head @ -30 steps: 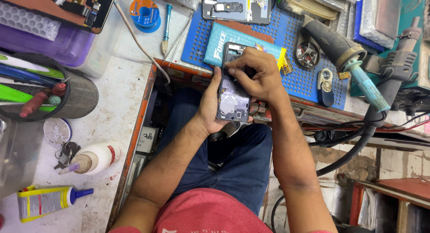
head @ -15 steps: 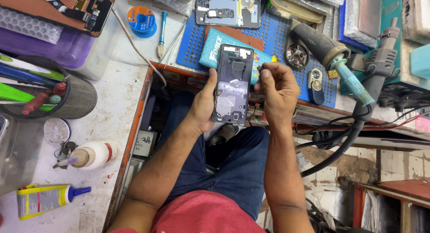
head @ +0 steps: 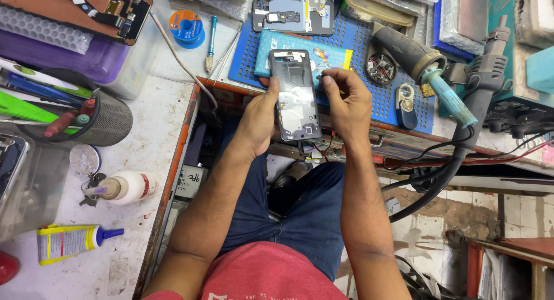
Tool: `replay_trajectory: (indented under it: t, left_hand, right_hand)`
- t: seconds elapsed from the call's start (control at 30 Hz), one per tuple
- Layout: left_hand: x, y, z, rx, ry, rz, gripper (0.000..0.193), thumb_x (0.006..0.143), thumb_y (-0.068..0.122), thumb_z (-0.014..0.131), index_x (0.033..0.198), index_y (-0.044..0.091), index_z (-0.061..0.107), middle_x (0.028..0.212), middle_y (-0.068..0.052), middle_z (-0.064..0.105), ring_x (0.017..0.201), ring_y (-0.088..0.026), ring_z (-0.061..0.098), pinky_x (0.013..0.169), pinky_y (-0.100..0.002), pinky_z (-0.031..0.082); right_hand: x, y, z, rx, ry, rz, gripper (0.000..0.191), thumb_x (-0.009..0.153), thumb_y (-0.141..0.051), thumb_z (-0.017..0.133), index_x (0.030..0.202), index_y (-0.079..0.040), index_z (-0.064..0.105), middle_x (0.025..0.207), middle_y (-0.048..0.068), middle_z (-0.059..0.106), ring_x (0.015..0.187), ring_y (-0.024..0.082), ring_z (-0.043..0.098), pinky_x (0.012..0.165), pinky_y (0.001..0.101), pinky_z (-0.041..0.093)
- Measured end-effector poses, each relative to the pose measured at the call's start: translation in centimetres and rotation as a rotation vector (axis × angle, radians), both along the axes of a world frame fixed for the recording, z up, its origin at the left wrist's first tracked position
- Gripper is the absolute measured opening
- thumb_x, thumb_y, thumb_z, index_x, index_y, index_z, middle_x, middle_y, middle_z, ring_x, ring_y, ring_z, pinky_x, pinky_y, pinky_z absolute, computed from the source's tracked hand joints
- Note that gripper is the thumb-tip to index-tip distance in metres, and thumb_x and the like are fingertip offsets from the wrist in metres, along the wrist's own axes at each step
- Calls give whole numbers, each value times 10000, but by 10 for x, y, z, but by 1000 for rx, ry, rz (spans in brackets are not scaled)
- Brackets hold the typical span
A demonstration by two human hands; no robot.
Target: The person is repairing a disassembled smartphone. They use their fingers to peel off a black adhesive strip from the phone's internal frame and then place it back down, repeating the process on different sections of the device.
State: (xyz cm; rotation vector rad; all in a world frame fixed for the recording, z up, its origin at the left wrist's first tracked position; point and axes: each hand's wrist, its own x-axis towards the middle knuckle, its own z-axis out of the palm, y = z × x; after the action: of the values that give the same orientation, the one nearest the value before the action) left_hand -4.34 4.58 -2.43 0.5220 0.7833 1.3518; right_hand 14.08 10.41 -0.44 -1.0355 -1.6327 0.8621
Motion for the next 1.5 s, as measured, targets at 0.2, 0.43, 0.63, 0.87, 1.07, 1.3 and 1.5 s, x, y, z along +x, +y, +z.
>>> replay_trajectory:
  t: [0.2, 0.43, 0.63, 0.87, 1.07, 1.3, 1.5]
  left_hand:
    - [-6, 11, 29, 140, 468, 47, 598, 1075, 491, 426, 1133, -47, 680, 1049, -164, 721, 981, -220, 670, 882, -342, 548]
    - [-9, 71, 51, 62, 1533, 197, 615, 1062, 499, 429, 913, -6, 747, 888, -283, 730, 879, -470, 695, 809, -540, 543]
    - [-10, 56, 70, 6, 1840, 237, 661, 972, 593, 519, 824, -6, 756, 801, -241, 735, 762, -422, 728, 662, -521, 583]
    - [-12, 12, 112, -64, 1953, 113, 616, 1014, 619, 548, 907, 59, 782, 851, -235, 727, 801, -412, 723, 667, -515, 578]
    - [-13, -68, 114, 478, 1487, 283, 429, 901, 328, 788, 1182, 16, 701, 1022, -148, 728, 862, -322, 731, 728, -439, 581]
    - [13, -101, 70, 752, 1239, 125, 159, 933, 175, 766, 1025, 66, 696, 987, -85, 735, 918, -285, 728, 800, -387, 591]
    - [-4, -100, 56, 837, 1311, 51, 137, 920, 65, 695, 1055, 40, 703, 1009, -89, 739, 919, -273, 721, 801, -389, 586]
  right_hand:
    - [3, 7, -2, -110, 118, 35, 151, 1064, -109, 652, 1161, 3, 684, 1011, 12, 712, 903, 74, 656, 831, 248, 562]
    - [4, 11, 4, -235, 242, 30, 119, 1050, -104, 597, 1119, -15, 635, 977, 18, 670, 837, 99, 693, 743, 266, 645]
    - [9, 8, -2, -157, 220, 108, 124, 1080, -95, 621, 1157, -1, 649, 999, 35, 672, 839, 90, 653, 687, 243, 573]
    - [13, -8, -8, -6, 289, 92, 100, 1075, -44, 656, 1168, -9, 654, 996, 27, 649, 780, 74, 604, 636, 225, 497]
    - [18, -73, -22, 66, 449, 114, 305, 973, 52, 719, 1252, -32, 630, 957, 19, 660, 771, 56, 597, 635, 200, 498]
    - [40, -134, -28, -189, 353, 133, 175, 934, 69, 747, 1106, 35, 729, 1003, 112, 734, 854, 144, 703, 770, 267, 582]
    - [58, -122, 5, -163, 15, 288, 257, 867, 95, 752, 1115, 34, 724, 1057, 103, 715, 950, 154, 683, 826, 253, 558]
